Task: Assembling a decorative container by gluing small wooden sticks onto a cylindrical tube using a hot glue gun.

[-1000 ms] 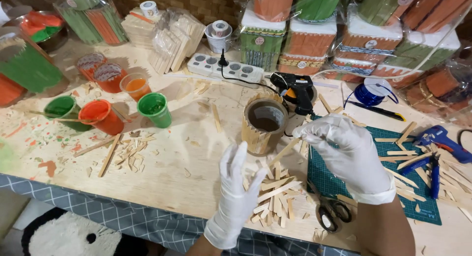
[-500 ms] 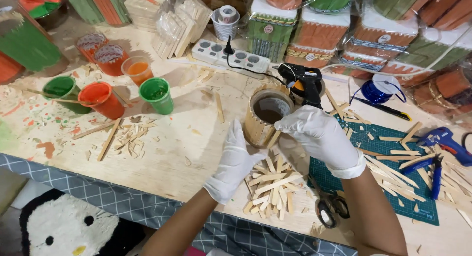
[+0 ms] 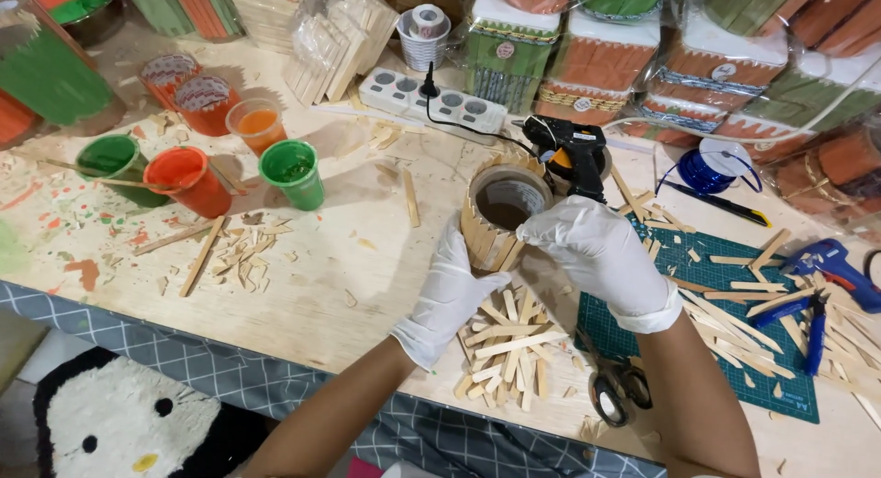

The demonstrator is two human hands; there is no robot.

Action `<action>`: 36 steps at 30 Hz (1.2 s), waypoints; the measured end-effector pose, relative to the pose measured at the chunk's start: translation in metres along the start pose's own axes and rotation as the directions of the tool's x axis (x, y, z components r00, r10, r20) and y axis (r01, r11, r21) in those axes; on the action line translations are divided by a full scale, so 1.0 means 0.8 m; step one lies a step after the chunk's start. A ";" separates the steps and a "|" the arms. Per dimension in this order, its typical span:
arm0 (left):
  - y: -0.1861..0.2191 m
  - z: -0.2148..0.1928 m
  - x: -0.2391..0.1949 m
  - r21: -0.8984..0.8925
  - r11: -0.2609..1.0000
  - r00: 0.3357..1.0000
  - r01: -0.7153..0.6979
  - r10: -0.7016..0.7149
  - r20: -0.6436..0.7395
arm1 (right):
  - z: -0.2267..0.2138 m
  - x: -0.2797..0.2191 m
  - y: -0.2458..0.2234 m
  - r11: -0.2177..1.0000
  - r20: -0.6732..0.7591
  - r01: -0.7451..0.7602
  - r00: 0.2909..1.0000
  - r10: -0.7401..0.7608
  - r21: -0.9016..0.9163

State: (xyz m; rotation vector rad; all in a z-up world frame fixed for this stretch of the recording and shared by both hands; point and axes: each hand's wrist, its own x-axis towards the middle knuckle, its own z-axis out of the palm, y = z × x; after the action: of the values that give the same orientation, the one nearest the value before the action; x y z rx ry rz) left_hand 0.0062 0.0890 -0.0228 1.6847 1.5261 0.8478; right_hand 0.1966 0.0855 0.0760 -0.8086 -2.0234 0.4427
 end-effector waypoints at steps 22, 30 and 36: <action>-0.029 0.023 0.009 0.045 0.998 0.994 -0.054 0.058 -0.094 | -0.001 -0.001 -0.004 0.986 -0.018 0.035 0.999 -0.038 -0.163; -0.025 0.022 0.009 0.037 0.999 0.995 -0.026 0.029 -0.092 | 0.001 -0.007 0.008 0.984 -0.021 -0.026 1.000 0.023 -0.173; -0.019 0.018 0.005 0.018 0.999 0.994 -0.034 0.035 -0.102 | 0.006 -0.013 0.016 0.967 -0.029 -0.114 0.993 0.110 -0.229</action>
State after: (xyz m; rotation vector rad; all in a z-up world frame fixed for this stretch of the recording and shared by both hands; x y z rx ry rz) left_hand 0.0105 0.0927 -0.0434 1.7067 1.5793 0.9552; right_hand 0.2017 0.0878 0.0595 -1.0690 -2.0449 0.2652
